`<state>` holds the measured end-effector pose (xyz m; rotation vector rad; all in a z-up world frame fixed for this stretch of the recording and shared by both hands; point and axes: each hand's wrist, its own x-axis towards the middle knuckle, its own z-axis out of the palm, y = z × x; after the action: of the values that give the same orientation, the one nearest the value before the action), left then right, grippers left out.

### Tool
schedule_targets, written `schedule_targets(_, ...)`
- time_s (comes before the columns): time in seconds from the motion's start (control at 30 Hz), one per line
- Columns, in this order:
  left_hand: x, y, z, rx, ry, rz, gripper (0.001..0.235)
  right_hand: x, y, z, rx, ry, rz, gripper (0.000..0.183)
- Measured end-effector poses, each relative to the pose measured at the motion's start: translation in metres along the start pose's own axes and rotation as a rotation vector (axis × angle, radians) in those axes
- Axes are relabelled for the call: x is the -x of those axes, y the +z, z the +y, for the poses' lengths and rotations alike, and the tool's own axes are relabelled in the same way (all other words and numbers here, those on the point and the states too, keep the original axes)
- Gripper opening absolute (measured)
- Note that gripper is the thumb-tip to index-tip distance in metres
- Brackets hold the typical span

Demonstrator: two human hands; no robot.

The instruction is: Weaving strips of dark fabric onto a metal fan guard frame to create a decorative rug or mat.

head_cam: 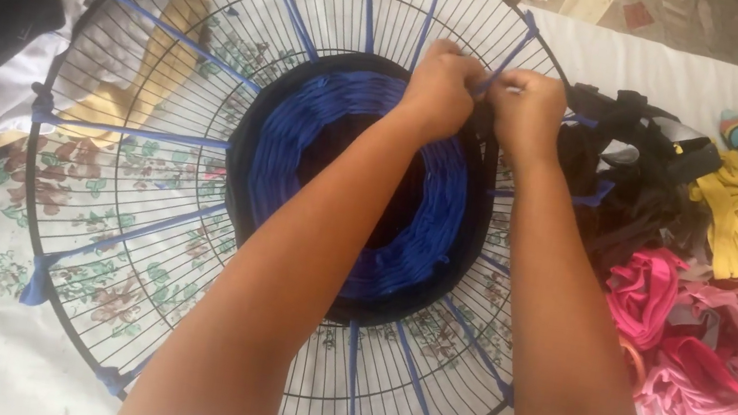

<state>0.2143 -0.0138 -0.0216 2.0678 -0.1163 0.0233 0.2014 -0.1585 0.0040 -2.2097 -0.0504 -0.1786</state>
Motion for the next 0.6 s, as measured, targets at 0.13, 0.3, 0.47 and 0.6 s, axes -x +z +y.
schedule_targets(0.13,-0.008,-0.007,-0.014,0.090,0.130,0.171,0.028,-0.015,0.006,0.015,-0.531,0.140,-0.179,0.015)
schedule_targets(0.3,-0.008,-0.027,0.001,0.154,0.086,0.064,0.023,-0.007,-0.010,-0.001,-0.537,0.200,-0.299,0.026)
schedule_targets(0.47,0.001,-0.044,0.018,0.388,-0.082,0.219,0.023,0.026,-0.048,-0.047,0.069,0.126,-0.221,0.017)
schedule_targets(0.6,0.006,-0.044,0.018,0.487,-0.059,0.202,0.023,0.037,-0.057,-0.056,0.328,-0.008,-0.259,0.023)
